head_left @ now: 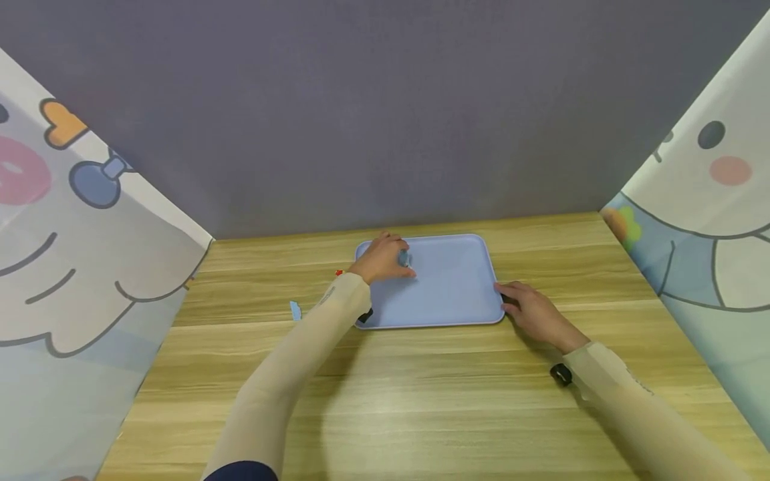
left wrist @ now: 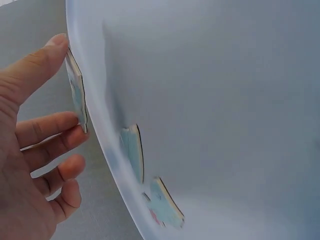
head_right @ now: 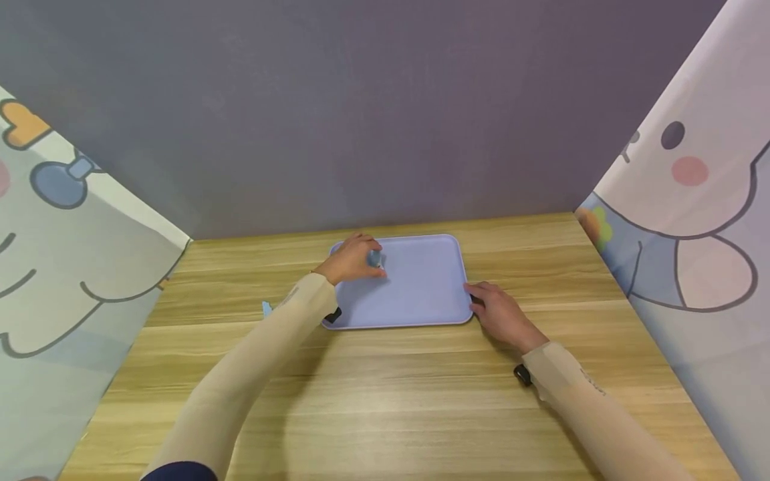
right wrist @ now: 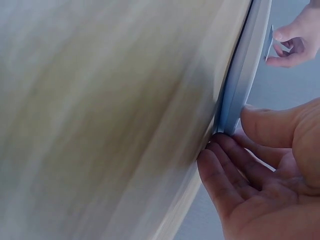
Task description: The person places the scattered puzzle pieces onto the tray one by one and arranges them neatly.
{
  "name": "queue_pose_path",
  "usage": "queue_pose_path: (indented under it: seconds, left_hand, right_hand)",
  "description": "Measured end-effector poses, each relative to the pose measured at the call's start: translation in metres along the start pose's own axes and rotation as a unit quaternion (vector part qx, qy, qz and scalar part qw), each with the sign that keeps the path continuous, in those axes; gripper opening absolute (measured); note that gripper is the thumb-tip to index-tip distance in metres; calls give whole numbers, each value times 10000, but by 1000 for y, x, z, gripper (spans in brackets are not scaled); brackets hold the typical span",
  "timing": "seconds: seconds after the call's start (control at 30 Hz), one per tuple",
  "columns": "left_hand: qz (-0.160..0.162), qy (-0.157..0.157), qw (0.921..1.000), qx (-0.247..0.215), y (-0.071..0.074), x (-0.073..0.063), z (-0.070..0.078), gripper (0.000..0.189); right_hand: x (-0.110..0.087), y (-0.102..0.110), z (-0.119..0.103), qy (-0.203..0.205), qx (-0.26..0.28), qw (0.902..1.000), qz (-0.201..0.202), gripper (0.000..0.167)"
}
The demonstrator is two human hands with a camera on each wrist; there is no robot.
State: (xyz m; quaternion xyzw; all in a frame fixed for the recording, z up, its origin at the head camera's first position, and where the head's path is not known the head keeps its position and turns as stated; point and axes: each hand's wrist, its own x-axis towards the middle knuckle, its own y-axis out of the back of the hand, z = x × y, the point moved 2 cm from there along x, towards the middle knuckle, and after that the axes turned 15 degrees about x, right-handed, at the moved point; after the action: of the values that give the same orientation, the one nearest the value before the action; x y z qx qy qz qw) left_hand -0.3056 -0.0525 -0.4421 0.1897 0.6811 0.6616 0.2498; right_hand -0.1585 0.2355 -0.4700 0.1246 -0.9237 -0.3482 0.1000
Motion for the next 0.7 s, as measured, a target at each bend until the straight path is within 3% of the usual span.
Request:
queue_pose_path:
  seconds: [0.2,0.7]
  left_hand:
    - [-189,-28,9998,28,0,9,7,66]
    - [-574,224,9978,225,-10,17,9,65]
  right_hand:
    - [0,0,1,44,10,10000,33,44]
    - [1,-1,1,149,-6,9998,92,43]
